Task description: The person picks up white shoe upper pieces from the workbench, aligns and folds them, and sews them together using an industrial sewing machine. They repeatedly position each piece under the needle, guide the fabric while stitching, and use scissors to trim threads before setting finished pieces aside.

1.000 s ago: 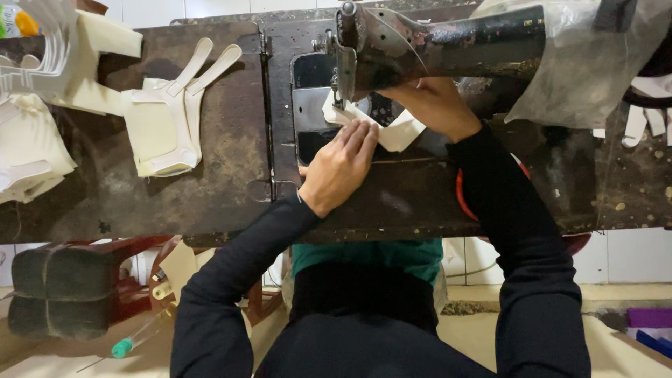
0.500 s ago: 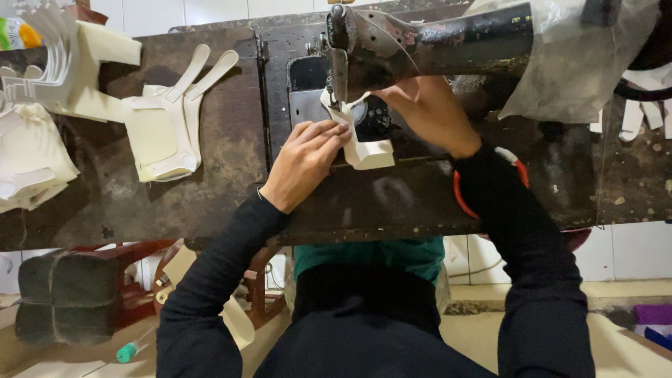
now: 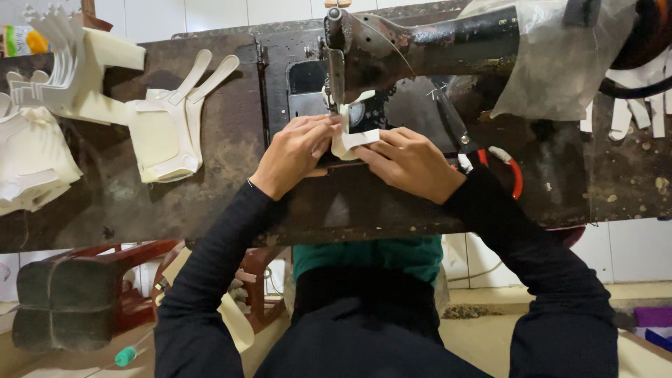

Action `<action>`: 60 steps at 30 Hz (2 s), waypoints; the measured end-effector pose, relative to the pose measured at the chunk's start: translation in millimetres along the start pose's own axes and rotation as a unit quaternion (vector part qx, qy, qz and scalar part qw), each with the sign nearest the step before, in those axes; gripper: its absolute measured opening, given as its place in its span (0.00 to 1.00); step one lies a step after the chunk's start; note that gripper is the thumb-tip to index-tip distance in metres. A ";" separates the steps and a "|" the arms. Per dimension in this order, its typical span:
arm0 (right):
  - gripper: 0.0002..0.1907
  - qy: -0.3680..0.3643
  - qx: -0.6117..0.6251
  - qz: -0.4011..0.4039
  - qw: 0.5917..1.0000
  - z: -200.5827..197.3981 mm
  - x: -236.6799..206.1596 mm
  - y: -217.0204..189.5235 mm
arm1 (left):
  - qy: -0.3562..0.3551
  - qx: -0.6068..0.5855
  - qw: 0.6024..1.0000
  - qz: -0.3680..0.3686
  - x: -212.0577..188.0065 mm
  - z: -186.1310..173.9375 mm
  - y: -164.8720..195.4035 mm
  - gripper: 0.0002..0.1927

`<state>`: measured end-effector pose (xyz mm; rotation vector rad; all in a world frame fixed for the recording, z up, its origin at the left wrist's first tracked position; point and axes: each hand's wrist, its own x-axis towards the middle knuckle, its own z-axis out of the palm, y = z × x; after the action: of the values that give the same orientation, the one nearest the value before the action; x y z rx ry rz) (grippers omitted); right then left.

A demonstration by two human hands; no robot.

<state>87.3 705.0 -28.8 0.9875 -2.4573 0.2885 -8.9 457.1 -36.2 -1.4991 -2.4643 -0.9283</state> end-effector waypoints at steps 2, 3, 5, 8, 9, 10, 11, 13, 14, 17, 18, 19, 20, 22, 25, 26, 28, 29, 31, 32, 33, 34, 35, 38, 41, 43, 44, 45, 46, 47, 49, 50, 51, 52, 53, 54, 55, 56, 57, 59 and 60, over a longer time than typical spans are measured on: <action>0.18 -0.004 0.041 0.022 0.999 0.0 0.3 0.5 | -0.022 0.018 0.999 0.025 1.3 -4.6 5.2 0.22; 0.18 -0.006 0.061 0.032 0.998 0.1 0.1 0.9 | -0.002 0.016 1.000 0.026 -0.6 -5.2 10.9 0.20; 0.17 -0.005 0.071 0.013 0.997 0.9 -0.8 2.1 | 0.037 0.013 0.999 0.033 -4.7 -3.6 24.6 0.17; 0.17 0.009 0.073 -0.006 0.997 3.1 -1.2 4.3 | 0.066 -0.019 0.998 0.013 -7.3 1.6 39.1 0.15; 0.18 0.015 0.071 -0.009 0.997 3.7 -1.4 5.2 | 0.058 -0.006 0.998 0.006 -7.0 3.6 42.1 0.14; 0.17 0.009 0.083 0.003 0.996 4.5 -1.3 6.2 | 0.049 0.007 0.999 -0.003 -7.0 5.6 45.1 0.13; 0.16 0.005 0.093 0.015 0.996 5.1 -1.3 7.4 | 0.042 0.021 0.999 -0.010 -6.1 6.9 46.4 0.12; 0.16 0.001 0.095 0.024 0.995 6.5 -1.4 10.3 | 0.044 0.092 0.995 0.016 -4.8 7.6 47.4 0.15; 0.15 0.001 0.090 0.023 0.996 7.5 -1.5 11.6 | 0.043 0.126 0.991 0.028 -4.8 8.2 48.1 0.17; 0.15 -0.005 0.083 0.031 0.996 10.7 -2.3 15.1 | 0.073 0.065 0.995 -0.021 -4.2 12.7 50.2 0.16; 0.15 -0.005 0.081 0.034 0.996 11.9 -2.5 16.7 | 0.070 0.066 0.995 -0.024 -3.0 14.1 49.1 0.16; 0.15 -0.012 0.074 0.034 0.997 13.2 -2.8 17.8 | 0.067 0.066 0.995 -0.028 -2.3 16.1 48.4 0.15; 0.14 -0.021 0.068 0.035 0.997 14.2 -3.2 19.2 | 0.064 0.065 0.995 -0.032 -2.1 18.1 47.7 0.15; 0.14 -0.021 0.062 0.039 0.997 15.7 -4.0 21.9 | 0.060 0.069 0.995 -0.036 -0.7 21.3 44.3 0.13; 0.15 -0.005 0.068 0.047 0.997 16.8 -5.0 25.6 | 0.051 0.085 0.994 -0.036 0.3 24.3 39.6 0.13; 0.15 -0.003 0.070 0.050 0.996 17.1 -4.9 26.6 | 0.047 0.093 0.994 -0.035 0.7 24.9 38.3 0.14; 0.15 0.000 0.073 0.057 0.996 17.6 -4.2 28.5 | 0.054 0.088 0.994 -0.048 1.6 26.2 36.2 0.13; 0.15 0.001 0.072 0.060 0.996 17.9 -3.6 29.4 | 0.058 0.085 0.993 -0.053 3.1 26.9 34.7 0.13; 0.16 -0.001 0.078 0.065 0.995 18.0 -2.5 31.1 | 0.064 0.078 0.994 -0.049 4.3 27.0 32.0 0.15; 0.17 -0.004 0.083 0.068 0.994 17.9 -2.0 31.9 | 0.066 0.073 0.994 -0.048 4.9 27.3 31.1 0.15; 0.17 -0.006 0.086 0.071 0.994 17.9 -1.7 32.7 | 0.063 0.076 0.994 -0.049 6.3 27.7 29.5 0.15; 0.17 -0.004 0.087 0.070 0.994 17.6 -1.4 33.3 | 0.062 0.080 0.994 -0.050 8.3 27.9 27.6 0.14; 0.17 -0.002 0.090 0.070 0.993 17.5 -1.3 34.0 | 0.059 0.084 0.993 -0.052 9.4 27.8 26.1 0.14; 0.19 0.012 0.098 0.068 0.993 17.1 -1.7 35.3 | 0.049 0.111 0.992 -0.044 12.1 27.1 24.2 0.17; 0.18 0.014 0.103 0.077 0.992 17.6 -1.9 36.2 | 0.059 0.145 0.987 -0.034 16.0 24.9 22.2 0.13; 0.17 0.010 0.103 0.079 0.991 18.2 -1.9 36.5 | 0.059 0.147 0.987 -0.034 17.4 21.8 21.1 0.13; 0.17 0.009 0.105 0.079 0.991 18.5 -1.9 36.3 | 0.060 0.149 0.986 -0.034 17.6 20.2 20.2 0.13; 0.17 0.006 0.107 0.079 0.991 18.7 -2.0 36.0 | 0.055 0.154 0.986 -0.035 17.2 18.7 19.1 0.14; 0.17 0.006 0.107 0.077 0.991 18.8 -2.0 35.7 | 0.050 0.159 0.985 -0.037 16.7 17.2 17.5 0.15; 0.17 0.005 0.108 0.077 0.991 18.6 -2.3 35.1 | 0.045 0.163 0.985 -0.038 16.1 16.5 15.9 0.17; 0.18 0.006 0.104 0.074 0.992 18.0 -2.4 34.1 | 0.029 0.147 0.987 -0.053 15.4 17.3 11.8 0.15; 0.18 0.007 0.100 0.073 0.992 17.6 -2.4 33.5 | 0.021 0.138 0.988 -0.060 15.1 18.4 9.4 0.15; 0.18 0.007 0.097 0.073 0.993 17.1 -2.3 32.9 | 0.024 0.126 0.990 -0.058 15.0 19.7 7.1 0.14; 0.19 0.002 0.097 0.072 0.993 16.7 -1.8 32.5 | 0.027 0.115 0.991 -0.056 15.1 20.5 4.2 0.13; 0.19 -0.003 0.096 0.070 0.993 16.4 -1.2 32.0 | 0.031 0.103 0.993 -0.054 15.0 20.9 1.7 0.12; 0.19 -0.008 0.097 0.068 0.993 16.0 -0.5 31.6 | 0.035 0.099 0.993 -0.048 15.0 20.9 -0.3 0.12; 0.19 -0.011 0.100 0.069 0.993 16.1 0.4 30.9 | 0.040 0.095 0.994 -0.042 15.4 20.6 -2.1 0.13; 0.20 -0.013 0.102 0.069 0.992 16.0 1.4 30.1 | 0.045 0.092 0.994 -0.034 15.9 20.0 -2.7 0.13; 0.20 -0.015 0.104 0.070 0.992 16.2 2.0 28.9 | 0.049 0.079 0.995 -0.031 16.3 19.2 -2.6 0.13; 0.20 -0.026 0.111 0.072 0.991 16.5 2.5 25.8 | 0.056 0.052 0.997 -0.028 17.4 17.1 -0.4 0.12; 0.21 -0.030 0.115 0.072 0.990 16.9 2.3 24.2 | 0.066 0.039 0.997 -0.027 18.4 15.9 1.4 0.12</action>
<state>63.1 714.9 -42.7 0.9220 -2.5986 0.6101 -13.6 480.4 -41.2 -1.3105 -2.4281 -0.8977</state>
